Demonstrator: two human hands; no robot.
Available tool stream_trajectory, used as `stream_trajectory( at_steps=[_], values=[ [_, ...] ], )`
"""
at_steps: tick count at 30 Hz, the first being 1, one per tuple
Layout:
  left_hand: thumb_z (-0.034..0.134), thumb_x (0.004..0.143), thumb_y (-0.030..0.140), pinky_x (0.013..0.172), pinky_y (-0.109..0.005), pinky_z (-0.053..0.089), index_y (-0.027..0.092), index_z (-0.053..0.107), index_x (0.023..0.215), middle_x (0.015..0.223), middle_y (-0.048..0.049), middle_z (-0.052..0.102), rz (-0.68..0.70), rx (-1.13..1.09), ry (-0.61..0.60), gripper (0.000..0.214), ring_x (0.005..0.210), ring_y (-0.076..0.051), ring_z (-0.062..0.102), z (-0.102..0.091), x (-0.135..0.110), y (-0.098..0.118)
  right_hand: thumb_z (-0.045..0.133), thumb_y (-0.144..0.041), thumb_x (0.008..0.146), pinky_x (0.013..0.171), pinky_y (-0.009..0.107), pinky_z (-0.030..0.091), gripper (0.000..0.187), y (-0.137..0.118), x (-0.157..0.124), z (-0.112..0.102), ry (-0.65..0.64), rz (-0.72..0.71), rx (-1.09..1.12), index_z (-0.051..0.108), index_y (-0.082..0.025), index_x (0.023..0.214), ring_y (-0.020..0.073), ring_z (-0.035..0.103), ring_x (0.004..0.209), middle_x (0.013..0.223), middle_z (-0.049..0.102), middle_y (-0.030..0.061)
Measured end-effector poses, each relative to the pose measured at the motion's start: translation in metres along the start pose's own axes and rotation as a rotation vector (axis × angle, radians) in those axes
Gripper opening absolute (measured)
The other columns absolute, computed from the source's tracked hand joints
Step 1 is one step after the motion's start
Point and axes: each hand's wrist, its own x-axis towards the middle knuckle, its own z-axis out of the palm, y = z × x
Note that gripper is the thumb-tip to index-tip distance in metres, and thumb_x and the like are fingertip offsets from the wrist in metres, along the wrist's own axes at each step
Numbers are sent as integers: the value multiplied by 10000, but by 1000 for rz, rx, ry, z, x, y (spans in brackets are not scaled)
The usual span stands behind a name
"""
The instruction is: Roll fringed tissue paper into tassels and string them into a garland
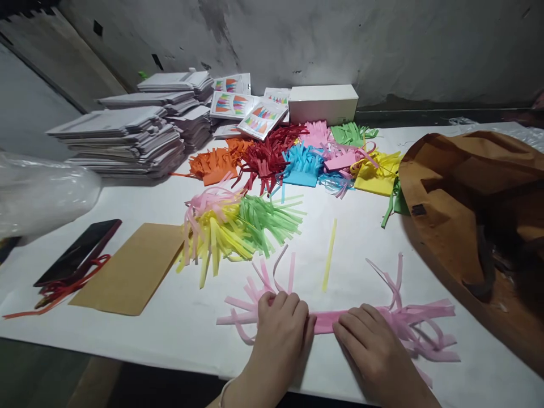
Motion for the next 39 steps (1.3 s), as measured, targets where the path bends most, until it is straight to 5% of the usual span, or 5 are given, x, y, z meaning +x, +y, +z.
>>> stream_trajectory(
  at_steps=[4, 9, 18, 24, 39],
  values=[
    [572, 956, 158, 1044, -555, 267, 192, 638, 977, 1024, -62, 668, 147, -152, 49, 77, 970, -257, 546, -10, -3, 1, 470, -18, 945, 757, 354, 365, 230, -1, 4, 3, -4, 86, 70, 608, -165, 833, 168, 487, 730, 762, 581, 25],
    [489, 977, 72, 988, -478, 321, 185, 614, 886, 884, -30, 654, 272, -232, -3, 191, 901, -222, 518, -2, -9, -5, 478, -108, 967, 801, 386, 351, 164, -5, 0, 5, -80, 109, 32, 606, -169, 885, 193, 483, 776, 820, 585, 42],
    [528, 970, 108, 851, -422, 346, 188, 601, 879, 913, -39, 637, 102, -317, -7, 141, 862, -219, 505, -13, -15, -7, 422, -136, 1027, 986, 492, 315, 201, 5, -22, 0, -36, 232, -150, 595, -200, 949, 227, 555, 942, 960, 632, 58],
    [479, 916, 69, 862, -469, 345, 177, 554, 779, 899, -56, 597, -65, -148, -7, 190, 849, -235, 515, -6, -10, 5, 431, -196, 1026, 836, 454, 322, 249, 12, -9, -1, -207, 333, -265, 538, -228, 803, 240, 502, 796, 809, 565, 25],
    [552, 920, 55, 1029, -512, 301, 214, 646, 907, 940, -25, 662, 234, -144, -35, 185, 930, -220, 525, -7, -5, -7, 389, -45, 981, 805, 377, 333, 309, -4, 7, 7, -55, 72, -2, 610, -170, 805, 172, 475, 727, 728, 559, 22]
  ],
)
